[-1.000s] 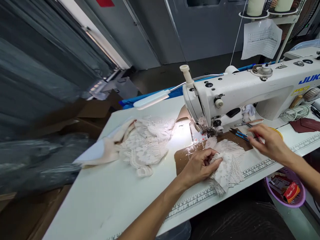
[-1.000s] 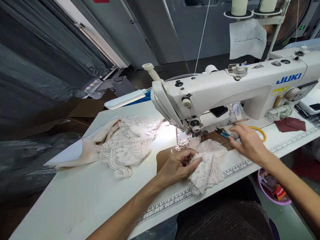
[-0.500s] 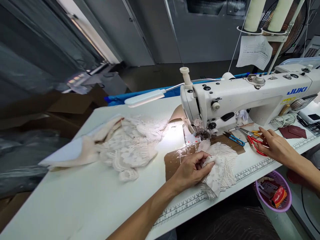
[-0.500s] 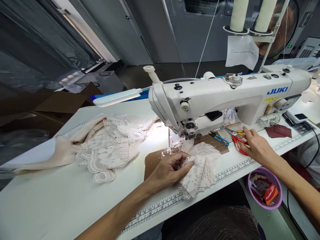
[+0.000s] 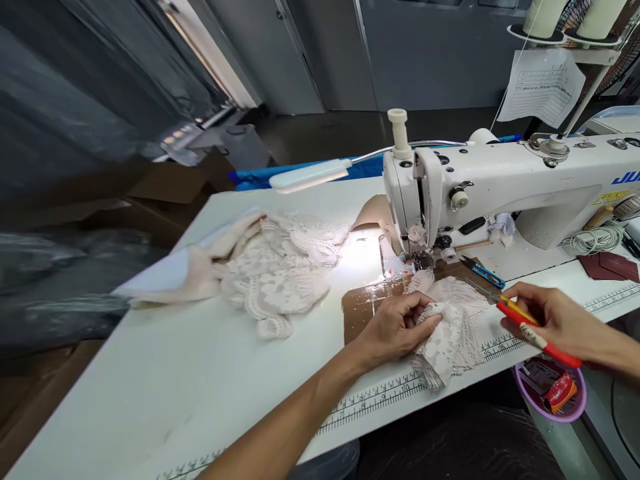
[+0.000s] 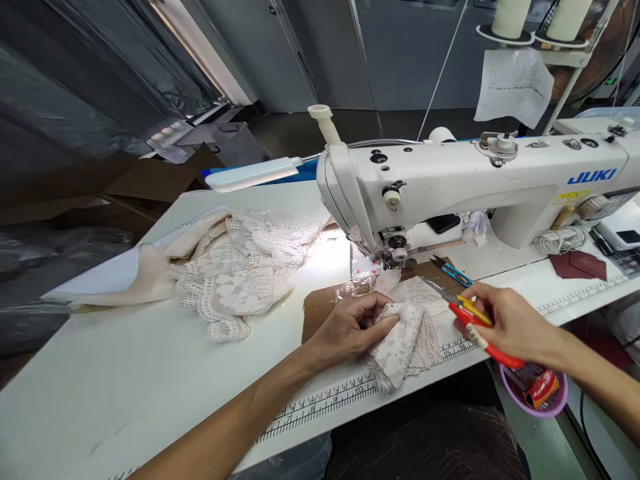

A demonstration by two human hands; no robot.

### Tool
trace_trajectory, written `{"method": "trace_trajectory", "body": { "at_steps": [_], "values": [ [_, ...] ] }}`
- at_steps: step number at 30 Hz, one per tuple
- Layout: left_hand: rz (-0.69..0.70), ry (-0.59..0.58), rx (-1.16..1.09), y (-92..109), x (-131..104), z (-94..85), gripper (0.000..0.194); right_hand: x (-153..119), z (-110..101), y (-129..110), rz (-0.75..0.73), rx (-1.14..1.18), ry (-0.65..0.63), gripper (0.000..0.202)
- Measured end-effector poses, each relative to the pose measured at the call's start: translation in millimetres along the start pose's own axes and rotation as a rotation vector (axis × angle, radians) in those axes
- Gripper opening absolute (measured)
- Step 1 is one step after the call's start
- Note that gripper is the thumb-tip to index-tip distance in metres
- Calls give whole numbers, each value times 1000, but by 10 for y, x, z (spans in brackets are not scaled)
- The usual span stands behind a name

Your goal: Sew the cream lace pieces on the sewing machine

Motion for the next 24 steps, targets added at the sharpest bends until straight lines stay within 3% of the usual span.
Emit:
{"method": "trace_trajectory", "body": {
  "at_steps": [4,9,14,24],
  "values": [
    [46,14,-3,10,-2,-8,23,-142,231,-200,-252,-267,76,31],
    [107,28,24,17,-7,-9,21,-197,316,-296,-446,-445,136,22],
    [152,53,34,37,-19,-12,19,-244,354,-357,-495,-554,191,18],
    [177,93,64,48,-28,-17,17,-304,466,-453,-425,-673,209,11]
  ]
}}
Point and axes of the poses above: each hand's wrist, its own x-axis towards the middle knuckle, its own z-axis out of the palm, y = z × x, the point moved 6 cm from there along x, towards the middle knuckle, and after that the axes turned 14 degrees about y, right-handed, at the moved point
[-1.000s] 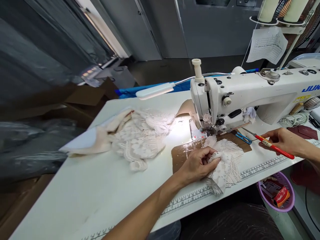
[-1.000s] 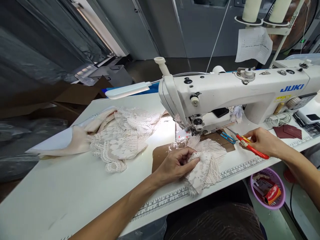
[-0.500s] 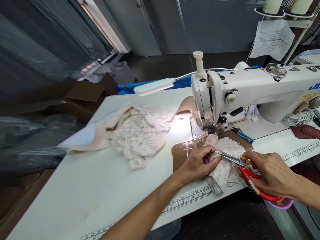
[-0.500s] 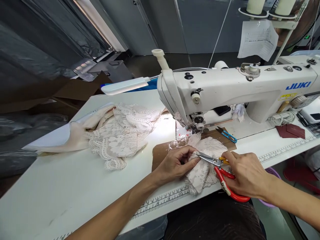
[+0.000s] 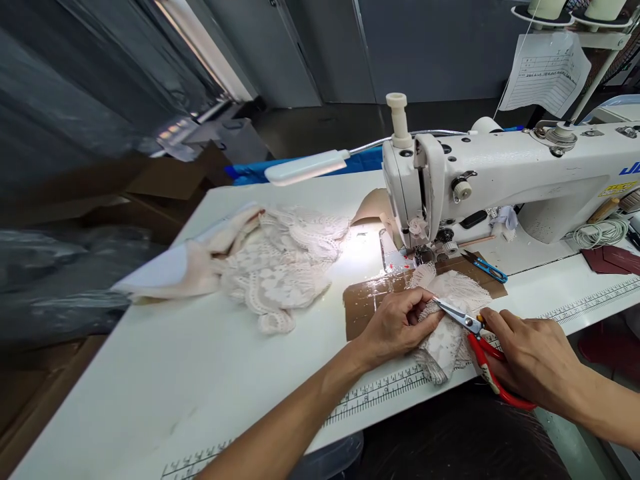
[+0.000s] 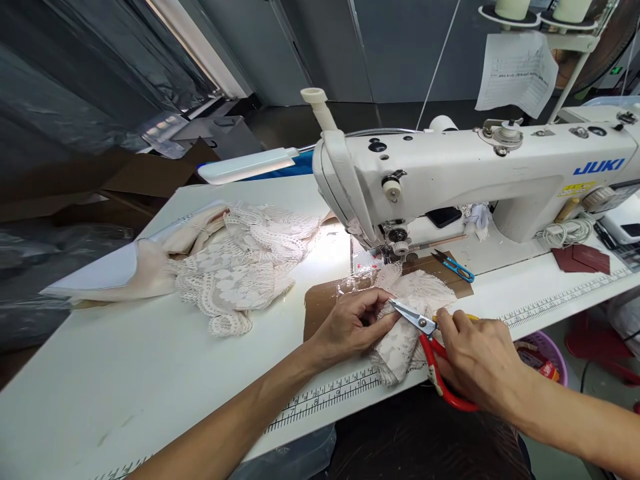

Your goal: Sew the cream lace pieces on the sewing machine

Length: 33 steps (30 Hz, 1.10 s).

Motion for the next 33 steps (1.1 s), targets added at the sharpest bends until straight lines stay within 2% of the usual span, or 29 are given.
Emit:
{"method": "trace_trajectory", "body": {
  "at_steps": [3,6,7,9,11,13,16,18,21,24,27,29,31,33],
  "values": [
    [6,-3,5,13,-1,1,16,-3,45,30,120,206,-95,13],
    [4,-17,6,8,-2,11,17,-60,127,33,351,626,-244,18],
    [0,-24,-1,2,-2,14,17,-78,137,39,423,741,-255,24],
    [-15,-28,-18,-12,-3,10,20,-92,120,111,510,836,-193,34],
    [-40,-28,-32,-19,-5,-2,21,-95,85,274,515,737,-100,38],
    [-80,-23,-39,-11,-12,-15,25,-111,69,526,496,475,-48,35],
    [-179,20,-12,16,-37,-26,31,-178,49,988,502,-32,-12,39],
    [-236,85,31,44,-62,-35,30,-202,63,1184,437,-163,-21,41],
    [-272,107,65,109,-93,-23,27,-135,49,1256,289,-202,26,32],
    [-269,32,48,189,-87,-77,28,113,14,1083,171,-135,158,33],
    [-259,-52,41,268,-48,-330,41,487,116,730,-5,157,183,34],
    [-223,-120,111,318,-49,-600,45,733,206,602,-8,189,195,37],
    [-139,-158,254,369,-121,-923,42,927,348,566,36,123,99,40],
    [11,-177,429,443,-310,-1220,40,1044,485,587,69,64,-38,38]
  ]
}}
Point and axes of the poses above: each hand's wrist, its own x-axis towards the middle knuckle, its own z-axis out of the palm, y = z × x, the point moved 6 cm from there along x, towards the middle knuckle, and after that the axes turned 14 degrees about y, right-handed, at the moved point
